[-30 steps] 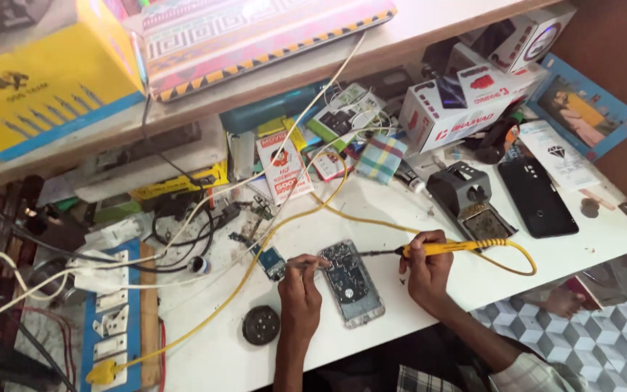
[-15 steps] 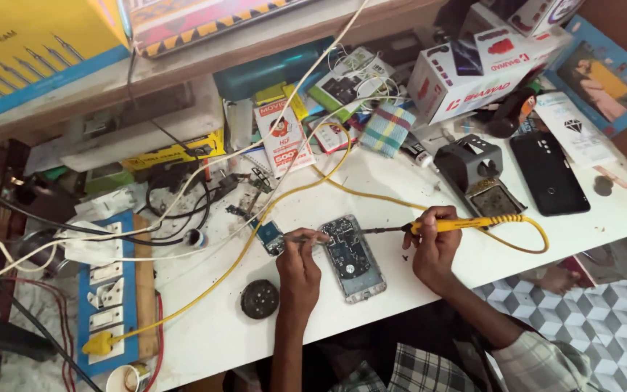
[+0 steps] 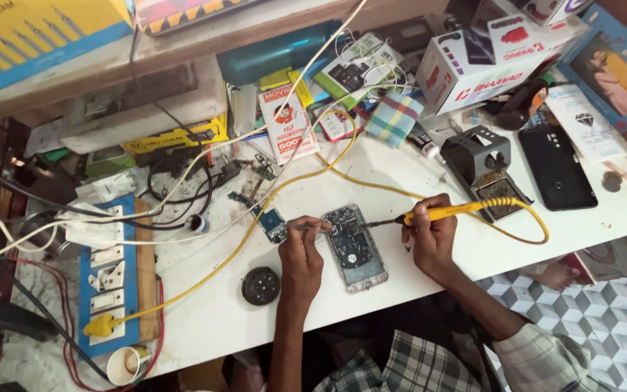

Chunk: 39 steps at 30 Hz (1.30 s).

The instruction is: The person uses a soldering iron and solder wire to work on a circuit board placed on a white table. They repeatedly apply heat and solder to specific points on the board while holding it steady with the other hand.

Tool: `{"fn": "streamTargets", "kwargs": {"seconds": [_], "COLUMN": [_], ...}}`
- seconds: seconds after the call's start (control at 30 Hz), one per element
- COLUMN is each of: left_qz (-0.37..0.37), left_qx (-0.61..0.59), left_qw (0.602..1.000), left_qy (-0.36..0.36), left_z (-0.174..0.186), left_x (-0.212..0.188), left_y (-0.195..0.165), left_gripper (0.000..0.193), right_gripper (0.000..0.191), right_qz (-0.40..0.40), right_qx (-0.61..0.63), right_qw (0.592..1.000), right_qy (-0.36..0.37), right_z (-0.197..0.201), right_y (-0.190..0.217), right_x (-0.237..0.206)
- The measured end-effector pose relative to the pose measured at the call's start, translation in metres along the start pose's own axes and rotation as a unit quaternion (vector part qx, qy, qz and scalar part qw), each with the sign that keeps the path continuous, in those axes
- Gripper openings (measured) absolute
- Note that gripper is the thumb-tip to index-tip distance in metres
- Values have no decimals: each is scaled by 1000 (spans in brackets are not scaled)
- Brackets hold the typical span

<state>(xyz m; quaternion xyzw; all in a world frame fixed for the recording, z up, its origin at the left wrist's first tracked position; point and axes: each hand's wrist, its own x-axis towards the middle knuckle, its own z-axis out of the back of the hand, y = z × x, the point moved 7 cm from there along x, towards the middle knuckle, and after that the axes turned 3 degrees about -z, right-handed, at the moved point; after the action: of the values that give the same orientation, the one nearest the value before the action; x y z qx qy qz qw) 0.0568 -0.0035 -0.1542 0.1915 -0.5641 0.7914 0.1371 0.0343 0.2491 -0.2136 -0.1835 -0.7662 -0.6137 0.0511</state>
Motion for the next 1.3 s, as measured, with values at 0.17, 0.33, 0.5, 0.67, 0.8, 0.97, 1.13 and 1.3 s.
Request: {"fn": "streamTargets", "kwargs": {"seconds": [0.17, 0.33, 0.5, 0.67, 0.8, 0.97, 1.13, 1.3], "left_qz": [-1, 17, 15, -10, 2, 9, 6, -2], "left_qx": [4, 6, 14, 10, 15, 13, 15, 10], "left_qw": [1000, 1000, 1000, 1000, 1000, 1000, 1000, 1000], "left_qy": [3, 2, 4, -1, 0, 2, 1, -3], "left_z": [0, 1, 0, 1, 2, 2, 2, 3], "left_x": [-2, -3, -4, -3, -4, -3, -4, -4], "left_y": [1, 2, 1, -2, -1, 0, -1, -2], "left_gripper": [6, 5, 5, 5, 4, 3, 2, 3], "right_gripper": [23, 25, 26, 27, 27, 27, 28, 29], "right_qz": [27, 45, 54, 59, 69, 83, 79, 70], "right_qx": [-40, -57, -69, -62, -15, -4, 18, -23], "right_qw": [999, 997, 996, 996, 997, 996, 997, 997], "right_qy": [2, -13, -17, -19, -12, -12, -16, -15], "right_z": [0, 2, 0, 1, 2, 4, 3, 2], "right_y": [3, 9, 14, 13, 11, 9, 10, 13], "right_x": [-1, -3, -4, -3, -6, -7, -8, -9]}}
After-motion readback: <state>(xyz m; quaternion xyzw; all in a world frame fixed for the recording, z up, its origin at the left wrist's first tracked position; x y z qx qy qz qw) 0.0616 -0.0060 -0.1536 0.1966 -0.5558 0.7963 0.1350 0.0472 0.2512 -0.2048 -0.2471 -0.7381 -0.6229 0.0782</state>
